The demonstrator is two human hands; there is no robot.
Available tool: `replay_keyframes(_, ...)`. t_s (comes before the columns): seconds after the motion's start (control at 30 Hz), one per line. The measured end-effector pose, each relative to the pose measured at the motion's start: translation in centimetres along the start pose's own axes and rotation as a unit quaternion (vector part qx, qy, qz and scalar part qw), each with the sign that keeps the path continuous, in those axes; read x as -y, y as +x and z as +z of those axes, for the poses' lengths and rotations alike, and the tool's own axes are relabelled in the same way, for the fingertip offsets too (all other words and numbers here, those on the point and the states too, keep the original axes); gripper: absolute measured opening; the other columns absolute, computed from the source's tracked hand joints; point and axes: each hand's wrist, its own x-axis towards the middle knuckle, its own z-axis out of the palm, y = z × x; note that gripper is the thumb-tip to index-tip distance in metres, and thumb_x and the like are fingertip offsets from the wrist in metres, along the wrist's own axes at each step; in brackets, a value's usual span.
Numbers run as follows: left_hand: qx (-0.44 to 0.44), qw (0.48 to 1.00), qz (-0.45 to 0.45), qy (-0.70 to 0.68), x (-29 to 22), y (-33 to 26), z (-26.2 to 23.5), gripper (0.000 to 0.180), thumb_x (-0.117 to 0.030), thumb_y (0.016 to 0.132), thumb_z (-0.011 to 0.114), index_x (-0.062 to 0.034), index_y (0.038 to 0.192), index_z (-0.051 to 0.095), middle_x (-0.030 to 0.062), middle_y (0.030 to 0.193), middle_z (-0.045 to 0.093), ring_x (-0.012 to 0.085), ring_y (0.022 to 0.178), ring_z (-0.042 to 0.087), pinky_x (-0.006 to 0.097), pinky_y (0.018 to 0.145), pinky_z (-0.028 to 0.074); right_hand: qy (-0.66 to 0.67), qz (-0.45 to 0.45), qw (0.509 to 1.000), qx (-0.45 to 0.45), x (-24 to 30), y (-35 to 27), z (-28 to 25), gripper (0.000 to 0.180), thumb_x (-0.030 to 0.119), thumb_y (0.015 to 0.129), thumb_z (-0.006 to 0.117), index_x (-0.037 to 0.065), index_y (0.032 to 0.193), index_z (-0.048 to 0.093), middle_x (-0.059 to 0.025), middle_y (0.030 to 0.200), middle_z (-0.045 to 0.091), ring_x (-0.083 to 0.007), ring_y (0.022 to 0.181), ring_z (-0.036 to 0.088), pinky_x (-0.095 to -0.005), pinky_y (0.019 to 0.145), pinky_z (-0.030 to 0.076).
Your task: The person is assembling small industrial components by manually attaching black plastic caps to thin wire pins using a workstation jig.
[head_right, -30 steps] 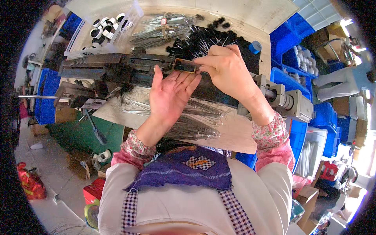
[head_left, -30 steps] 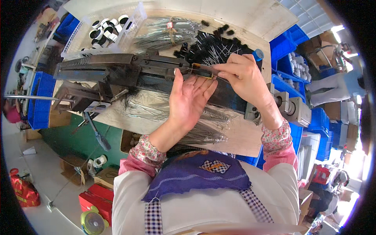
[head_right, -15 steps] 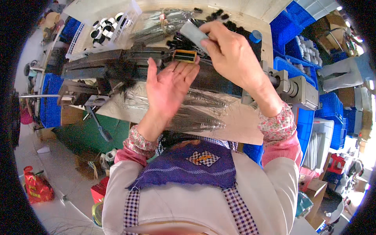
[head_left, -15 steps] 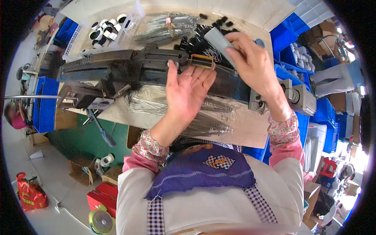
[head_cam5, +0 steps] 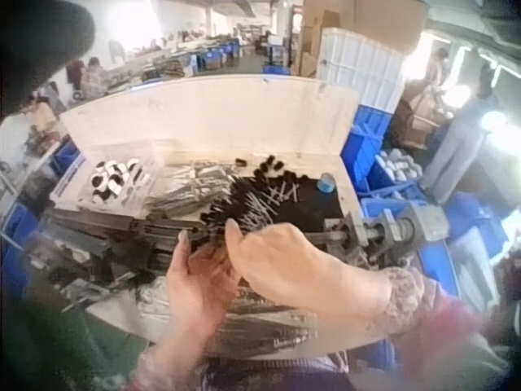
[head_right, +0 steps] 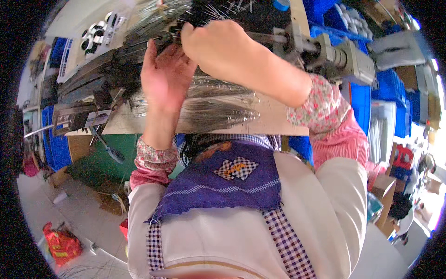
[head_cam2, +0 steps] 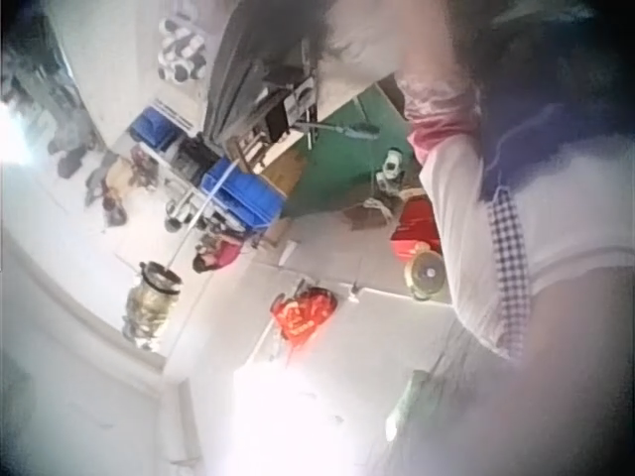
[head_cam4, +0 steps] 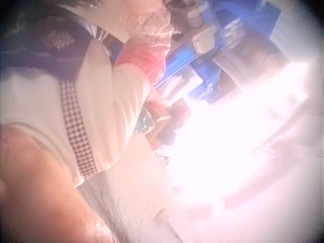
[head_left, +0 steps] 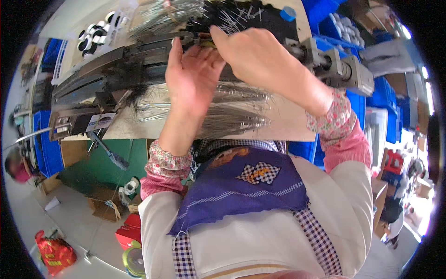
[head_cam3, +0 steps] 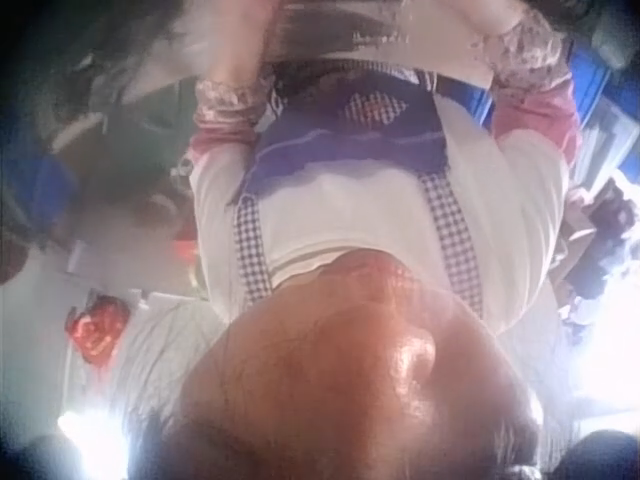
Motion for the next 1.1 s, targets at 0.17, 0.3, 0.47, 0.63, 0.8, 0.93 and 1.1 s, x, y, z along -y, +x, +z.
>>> replay_keyframes(0.17, 0.047, 0.997, -0.006, 0.067, 0.8, 0.7, -1.8, 0.028, -0.026, 0.097, 0.047, -0.0005, 0.107, 0.052, 0.0121, 0.109, 0.056, 0.0237, 0.106, 0.053, 0.040, 0.099, 0.041, 0.159, 0.029, 0.986, -0.030, -0.7, -3.7, -0.1, 0.036, 0.001, 0.079, 0.053, 0.001, 0.114, 0.046, -0.0204, 0.080, 0.062, -0.0369, 0.074, 0.063, -0.0445, 0.059, 0.048)
replay_keyframes(0.3, 0.032, 0.998, 0.044, 0.032, 4.9, 0.2, -2.1, 0.012, -0.016, 0.091, 0.060, -0.0051, 0.095, 0.057, 0.0060, 0.100, 0.061, 0.0164, 0.096, 0.058, 0.034, 0.092, 0.048, 0.241, 0.145, 0.956, 0.087, -0.4, -12.8, 1.8, 0.025, 0.009, 0.080, 0.060, 0.007, 0.104, 0.053, -0.0146, 0.087, 0.063, -0.0357, 0.081, 0.062, -0.0448, 0.066, 0.048)
replay_keyframes(0.47, -0.054, 0.998, -0.012, 0.035, 8.2, -0.1, -4.1, 0.023, -0.017, 0.092, 0.057, 0.0006, 0.106, 0.054, 0.0127, 0.110, 0.059, 0.0249, 0.107, 0.057, 0.040, 0.100, 0.044, 0.199, 0.171, 0.957, 0.121, -0.1, -17.2, 7.5, 0.023, 0.013, 0.078, 0.065, 0.008, 0.099, 0.056, -0.0125, 0.088, 0.064, -0.0340, 0.081, 0.063, -0.0430, 0.066, 0.049)
replay_keyframes(0.63, 0.180, 0.968, -0.026, 0.173, 1.7, -7.7, -4.4, 0.043, -0.015, 0.091, 0.054, 0.0037, 0.129, 0.047, 0.0285, 0.136, 0.042, 0.0404, 0.130, 0.039, 0.046, 0.110, 0.031, 0.249, 0.155, 0.952, 0.084, -1.1, -17.3, 8.0, 0.026, 0.006, 0.074, 0.066, 0.006, 0.099, 0.056, -0.0122, 0.089, 0.063, -0.0330, 0.080, 0.062, -0.0402, 0.067, 0.050)
replay_keyframes(0.8, -0.241, 0.021, 0.378, 0.894, -8.7, -11.9, -12.8, 0.072, -0.028, 0.084, 0.064, -0.0015, 0.143, 0.032, 0.0262, 0.147, 0.025, 0.0418, 0.133, 0.034, 0.049, 0.107, 0.030, 0.311, 0.206, 0.927, -0.026, -1.9, -17.3, 3.9, 0.024, -0.001, 0.077, 0.064, 0.003, 0.099, 0.056, -0.0126, 0.090, 0.062, -0.0269, 0.080, 0.065, -0.0338, 0.069, 0.051)
replay_keyframes(0.93, -0.446, 0.025, 0.262, 0.856, -20.4, -19.6, -23.9, 0.085, -0.034, 0.083, 0.064, -0.0034, 0.147, 0.018, 0.0283, 0.142, 0.035, 0.0429, 0.124, 0.044, 0.050, 0.097, 0.041, 0.369, 0.287, 0.869, -0.160, -2.7, -16.8, 1.2, 0.013, -0.001, 0.086, 0.060, 0.000, 0.098, 0.055, -0.0090, 0.090, 0.060, -0.0146, 0.081, 0.059, -0.0272, 0.074, 0.048)
replay_keyframes(1.1, -0.563, 0.258, 0.114, 0.777, -18.6, -18.9, -20.5, 0.088, -0.034, 0.084, 0.064, 0.0008, 0.146, 0.012, 0.0284, 0.116, 0.058, 0.0387, 0.103, 0.061, 0.044, 0.082, 0.050, 0.469, 0.266, 0.780, -0.319, -4.0, -16.4, -0.5, 0.006, 0.006, 0.094, 0.052, 0.001, 0.098, 0.053, -0.0056, 0.084, 0.059, -0.0080, 0.069, 0.049, -0.0210, 0.062, 0.040)
